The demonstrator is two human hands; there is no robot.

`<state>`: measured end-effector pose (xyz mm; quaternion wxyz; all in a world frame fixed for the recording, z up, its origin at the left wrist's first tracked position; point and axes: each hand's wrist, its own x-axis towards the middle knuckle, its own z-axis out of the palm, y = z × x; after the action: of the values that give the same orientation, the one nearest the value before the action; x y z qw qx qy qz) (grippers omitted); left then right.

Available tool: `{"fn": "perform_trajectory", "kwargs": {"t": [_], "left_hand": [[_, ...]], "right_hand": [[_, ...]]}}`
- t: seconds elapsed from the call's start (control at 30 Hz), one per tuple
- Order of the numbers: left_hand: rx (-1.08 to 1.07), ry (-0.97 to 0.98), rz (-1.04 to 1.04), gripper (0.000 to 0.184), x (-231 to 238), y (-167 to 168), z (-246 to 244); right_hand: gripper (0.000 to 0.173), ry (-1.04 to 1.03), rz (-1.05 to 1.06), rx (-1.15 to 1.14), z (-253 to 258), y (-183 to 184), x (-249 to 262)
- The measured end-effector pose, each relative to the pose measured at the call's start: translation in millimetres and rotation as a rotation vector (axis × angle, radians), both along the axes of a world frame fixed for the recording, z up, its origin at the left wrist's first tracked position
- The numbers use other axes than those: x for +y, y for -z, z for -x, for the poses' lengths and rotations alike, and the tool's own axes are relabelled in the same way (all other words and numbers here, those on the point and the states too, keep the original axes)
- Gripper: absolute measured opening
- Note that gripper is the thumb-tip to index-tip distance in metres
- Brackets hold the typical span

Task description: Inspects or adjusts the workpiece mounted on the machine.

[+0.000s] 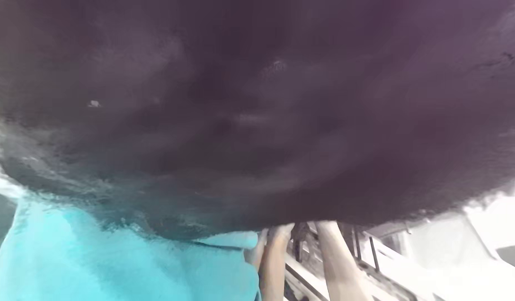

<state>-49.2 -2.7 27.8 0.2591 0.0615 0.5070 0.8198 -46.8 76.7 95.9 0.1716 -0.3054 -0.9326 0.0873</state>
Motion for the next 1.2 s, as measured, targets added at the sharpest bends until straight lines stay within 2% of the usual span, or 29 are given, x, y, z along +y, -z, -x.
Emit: {"fn": "perform_trajectory", "kwargs": {"t": [0.17,0.4,0.7,0.97,1.07,1.2], "left_hand": [[0.032,-0.020,0.008,0.024,1,5,3],[0.081,-0.002,0.073,0.025,2,7,0],[0.101,-0.019,-0.049,0.026,7,0,-1],[0.169,-0.008,-0.147,0.023,15,-20,-6],[0.164,-0.027,-0.184,0.024,21,-30,-11],[0.134,0.020,-0.244,0.024,19,-51,-15]], "right_hand": [[0.031,-0.023,-0.013,0.091,5,13,4],[0.032,-0.002,0.036,0.034,-2,-2,-4],[0.032,-0.001,0.054,0.013,4,-16,7],[0.031,-0.052,0.006,-0.112,9,-48,15],[0.027,-0.147,-0.051,-0.126,8,-54,25],[0.021,-0.265,-0.021,-0.097,6,-67,32]]}}
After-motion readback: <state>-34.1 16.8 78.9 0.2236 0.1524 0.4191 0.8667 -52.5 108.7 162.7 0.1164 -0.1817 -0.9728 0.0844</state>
